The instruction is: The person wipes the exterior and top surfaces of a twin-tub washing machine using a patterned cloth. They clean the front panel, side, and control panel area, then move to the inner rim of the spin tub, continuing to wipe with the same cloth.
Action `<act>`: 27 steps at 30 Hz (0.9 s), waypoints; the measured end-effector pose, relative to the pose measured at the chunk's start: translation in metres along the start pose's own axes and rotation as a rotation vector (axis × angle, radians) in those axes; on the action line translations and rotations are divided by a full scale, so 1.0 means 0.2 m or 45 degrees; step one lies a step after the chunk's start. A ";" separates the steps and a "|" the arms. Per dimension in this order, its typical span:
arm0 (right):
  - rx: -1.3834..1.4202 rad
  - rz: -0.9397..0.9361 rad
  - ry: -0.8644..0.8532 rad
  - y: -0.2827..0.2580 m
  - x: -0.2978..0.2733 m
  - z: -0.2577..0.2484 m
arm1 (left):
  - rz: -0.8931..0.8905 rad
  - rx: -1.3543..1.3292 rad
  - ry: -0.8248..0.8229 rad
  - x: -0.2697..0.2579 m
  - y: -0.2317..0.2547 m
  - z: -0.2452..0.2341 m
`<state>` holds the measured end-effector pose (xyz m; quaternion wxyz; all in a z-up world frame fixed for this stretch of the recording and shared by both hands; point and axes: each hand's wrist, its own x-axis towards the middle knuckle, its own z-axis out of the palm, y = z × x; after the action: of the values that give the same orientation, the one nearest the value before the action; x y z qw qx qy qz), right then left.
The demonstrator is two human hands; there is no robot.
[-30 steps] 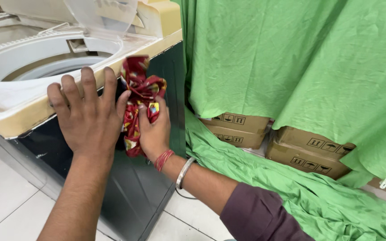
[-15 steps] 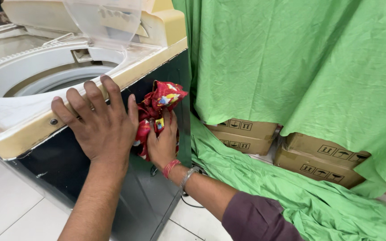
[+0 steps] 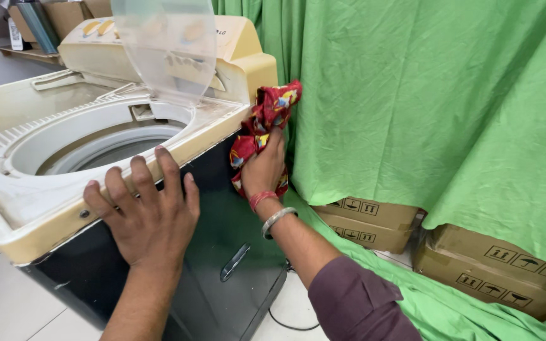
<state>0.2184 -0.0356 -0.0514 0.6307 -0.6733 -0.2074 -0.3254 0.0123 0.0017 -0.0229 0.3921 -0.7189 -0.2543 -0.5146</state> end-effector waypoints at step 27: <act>0.017 -0.266 0.066 0.00 0.14 0.02 | -0.015 0.063 -0.023 -0.01 0.01 0.00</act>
<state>0.2380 -0.0350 -0.0312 0.6028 -0.6353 -0.2623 -0.4053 0.0122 0.0001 -0.0251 0.4043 -0.7122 -0.2746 -0.5039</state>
